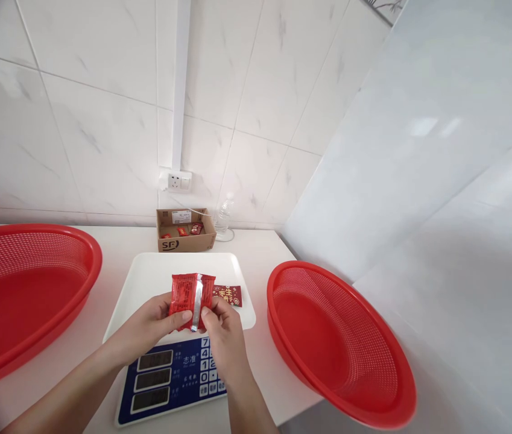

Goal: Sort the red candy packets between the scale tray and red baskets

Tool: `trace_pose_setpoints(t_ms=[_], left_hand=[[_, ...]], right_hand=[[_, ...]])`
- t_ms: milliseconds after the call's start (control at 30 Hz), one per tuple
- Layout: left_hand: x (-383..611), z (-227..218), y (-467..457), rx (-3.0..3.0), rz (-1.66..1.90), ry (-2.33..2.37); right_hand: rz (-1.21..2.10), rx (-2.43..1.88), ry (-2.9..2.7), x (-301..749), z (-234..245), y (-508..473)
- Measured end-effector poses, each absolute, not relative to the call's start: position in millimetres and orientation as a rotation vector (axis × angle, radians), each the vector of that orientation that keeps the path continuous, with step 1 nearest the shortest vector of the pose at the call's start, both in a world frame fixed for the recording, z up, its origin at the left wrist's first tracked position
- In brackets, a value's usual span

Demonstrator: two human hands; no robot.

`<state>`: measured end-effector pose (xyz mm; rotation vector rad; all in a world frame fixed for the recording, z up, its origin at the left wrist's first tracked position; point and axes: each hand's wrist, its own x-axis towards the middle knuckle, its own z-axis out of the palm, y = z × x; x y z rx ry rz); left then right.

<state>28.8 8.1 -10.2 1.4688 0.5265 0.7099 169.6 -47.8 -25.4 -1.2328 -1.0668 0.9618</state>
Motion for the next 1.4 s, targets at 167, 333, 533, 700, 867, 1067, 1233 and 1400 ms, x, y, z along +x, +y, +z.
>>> trace_pose_setpoints(t_ms=[167, 333, 533, 700, 867, 1067, 1233, 1400], left_hand=[[29.2, -15.8, 7.5, 1.451, 0.743, 0.489], [27.9, -23.6, 10.1, 1.427, 0.782, 0.586], [26.4, -21.6, 11.0, 1.391, 0.803, 0.623], [26.3, -22.4, 11.8, 1.371, 0.809, 0.621], [26.8, -22.0, 11.1, 1.378, 0.744, 0.567], [28.1, -18.0, 8.7, 1.414, 0.717, 0.516], [27.2, -19.6, 9.4, 1.341, 0.747, 0.584], [25.2, -16.1, 7.3, 1.408, 0.753, 0.603]], right_hand=[[0.895, -1.286, -1.102, 168.0, -25.1, -47.9], [0.865, -1.308, -1.138, 166.7, -25.6, -48.9], [0.944, -1.267, -1.119, 165.9, -24.7, -48.8], [0.934, -1.191, -1.168, 165.4, -23.0, -49.2], [0.872, -1.225, -1.114, 166.3, -24.2, -49.0], [0.863, -1.304, -1.066, 167.5, -27.3, -49.7], [0.857, -1.303, -1.111, 166.4, -26.6, -51.5], [0.916, -1.211, -1.127, 165.5, -23.6, -50.8]])
